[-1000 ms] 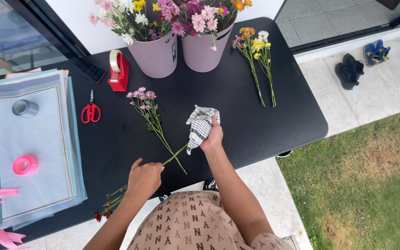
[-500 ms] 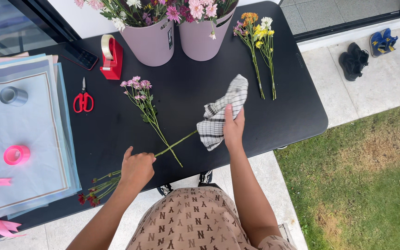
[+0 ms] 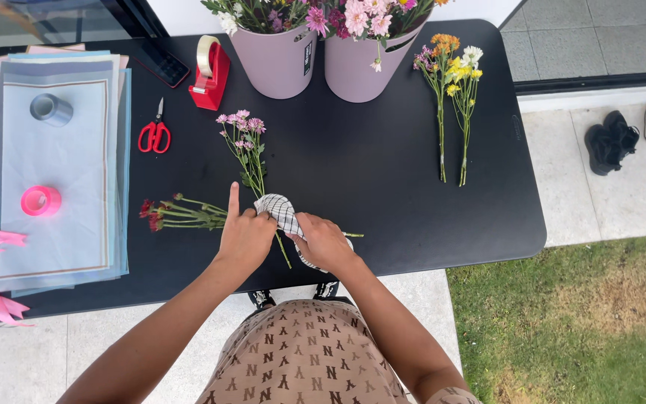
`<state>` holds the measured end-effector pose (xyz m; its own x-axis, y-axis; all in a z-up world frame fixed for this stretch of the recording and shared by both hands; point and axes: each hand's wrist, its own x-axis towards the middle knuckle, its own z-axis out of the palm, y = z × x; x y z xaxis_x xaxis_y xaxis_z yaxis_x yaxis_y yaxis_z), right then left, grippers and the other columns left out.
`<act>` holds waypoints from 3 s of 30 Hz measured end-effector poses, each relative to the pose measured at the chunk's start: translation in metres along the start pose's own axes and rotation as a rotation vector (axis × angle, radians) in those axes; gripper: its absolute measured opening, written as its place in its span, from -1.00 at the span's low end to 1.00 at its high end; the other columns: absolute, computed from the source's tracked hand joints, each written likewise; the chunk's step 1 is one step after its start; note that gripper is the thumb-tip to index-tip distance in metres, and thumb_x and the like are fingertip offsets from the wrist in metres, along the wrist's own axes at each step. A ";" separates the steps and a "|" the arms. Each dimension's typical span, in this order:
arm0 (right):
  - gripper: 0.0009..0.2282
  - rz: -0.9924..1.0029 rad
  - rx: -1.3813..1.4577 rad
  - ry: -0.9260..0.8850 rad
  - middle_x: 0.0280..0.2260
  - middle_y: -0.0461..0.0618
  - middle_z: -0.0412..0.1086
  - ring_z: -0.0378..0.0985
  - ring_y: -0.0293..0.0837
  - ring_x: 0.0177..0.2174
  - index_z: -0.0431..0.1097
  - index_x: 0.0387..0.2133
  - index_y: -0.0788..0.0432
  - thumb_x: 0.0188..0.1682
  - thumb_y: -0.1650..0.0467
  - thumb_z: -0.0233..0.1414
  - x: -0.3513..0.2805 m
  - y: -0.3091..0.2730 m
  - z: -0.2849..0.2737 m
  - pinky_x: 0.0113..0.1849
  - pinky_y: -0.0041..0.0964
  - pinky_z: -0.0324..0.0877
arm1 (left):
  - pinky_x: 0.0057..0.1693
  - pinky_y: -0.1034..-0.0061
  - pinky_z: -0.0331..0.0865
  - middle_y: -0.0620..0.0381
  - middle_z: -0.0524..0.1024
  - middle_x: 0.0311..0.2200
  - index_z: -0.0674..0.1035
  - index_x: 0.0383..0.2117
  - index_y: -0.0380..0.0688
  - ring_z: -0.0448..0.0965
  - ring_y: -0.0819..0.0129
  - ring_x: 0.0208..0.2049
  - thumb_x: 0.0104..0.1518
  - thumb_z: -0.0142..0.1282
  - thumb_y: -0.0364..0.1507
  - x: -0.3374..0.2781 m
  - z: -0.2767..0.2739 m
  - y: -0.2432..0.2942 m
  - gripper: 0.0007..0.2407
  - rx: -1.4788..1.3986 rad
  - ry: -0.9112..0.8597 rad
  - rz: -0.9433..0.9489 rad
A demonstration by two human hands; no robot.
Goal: The person holds a bunch of flowers and wipes the stems with a cloth. They then take flowers from a vase and wrap tape around the base of the stems.
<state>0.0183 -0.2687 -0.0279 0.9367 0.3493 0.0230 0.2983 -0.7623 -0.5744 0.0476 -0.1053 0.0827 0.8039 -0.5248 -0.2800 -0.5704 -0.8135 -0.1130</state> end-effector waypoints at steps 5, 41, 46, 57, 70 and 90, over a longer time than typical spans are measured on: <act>-0.66 0.117 0.049 0.003 -0.22 0.19 0.38 0.48 0.12 -0.22 0.23 -0.08 0.28 -0.01 0.27 -0.10 0.001 0.002 -0.010 -0.25 -0.08 0.40 | 0.30 -0.15 -0.31 0.10 0.28 0.08 0.51 -0.22 -0.19 0.10 0.13 0.22 0.05 0.08 -0.40 -0.005 0.021 0.010 -0.79 0.063 0.402 -0.021; -0.61 0.198 1.147 0.127 0.05 0.13 0.23 0.23 -0.05 0.04 0.15 0.11 0.27 0.06 0.32 -0.16 0.016 -0.018 -0.004 0.06 -0.02 0.13 | -0.25 0.66 0.35 0.11 0.55 -0.41 0.62 -0.33 -0.15 0.47 0.51 -0.40 0.10 0.10 -0.47 0.012 0.025 0.017 -0.91 -1.538 0.738 -0.520; -0.61 0.273 1.149 0.159 0.08 0.09 0.19 0.15 -0.07 0.06 0.14 0.13 0.25 0.07 0.30 -0.16 0.025 -0.022 0.017 0.09 0.00 0.08 | -0.27 0.71 0.40 0.18 0.54 -0.42 0.62 -0.40 -0.16 0.50 0.56 -0.44 0.08 0.08 -0.54 0.020 0.035 -0.001 -0.93 -1.592 0.755 -0.432; -0.60 0.370 1.067 0.203 0.06 0.09 0.22 0.15 -0.09 0.06 0.16 0.12 0.24 0.06 0.29 -0.15 0.037 -0.059 0.018 0.09 -0.01 0.08 | -0.21 0.64 0.48 0.13 0.47 -0.42 0.58 -0.35 -0.28 0.58 0.44 -0.42 0.13 0.00 -0.58 0.023 0.037 -0.052 -0.91 -1.792 0.750 -0.357; -0.61 0.427 1.123 0.265 0.01 0.02 0.26 0.20 -0.17 0.00 0.19 0.10 0.22 0.05 0.28 -0.14 0.045 -0.094 0.026 0.07 -0.03 0.12 | -0.21 0.60 0.49 0.14 0.37 -0.49 0.53 -0.31 -0.33 0.49 0.50 -0.44 0.20 -0.20 -0.61 0.031 0.046 -0.087 -0.83 -1.907 0.683 -0.211; -0.63 0.542 1.245 0.210 -0.15 0.05 0.38 0.39 -0.15 -0.17 0.25 0.04 0.23 0.04 0.28 -0.13 0.028 -0.086 0.033 -0.06 -0.09 0.31 | -0.20 0.57 0.49 0.06 0.40 -0.47 0.51 -0.22 -0.40 0.44 0.50 -0.44 0.22 -0.22 -0.60 0.027 0.037 -0.094 -0.81 -2.121 0.665 -0.144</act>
<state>0.0133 -0.1756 -0.0045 0.9253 -0.0064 -0.3792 -0.3656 0.2510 -0.8963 0.1170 -0.0336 0.0503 0.9966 -0.0664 -0.0490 0.0714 0.3962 0.9154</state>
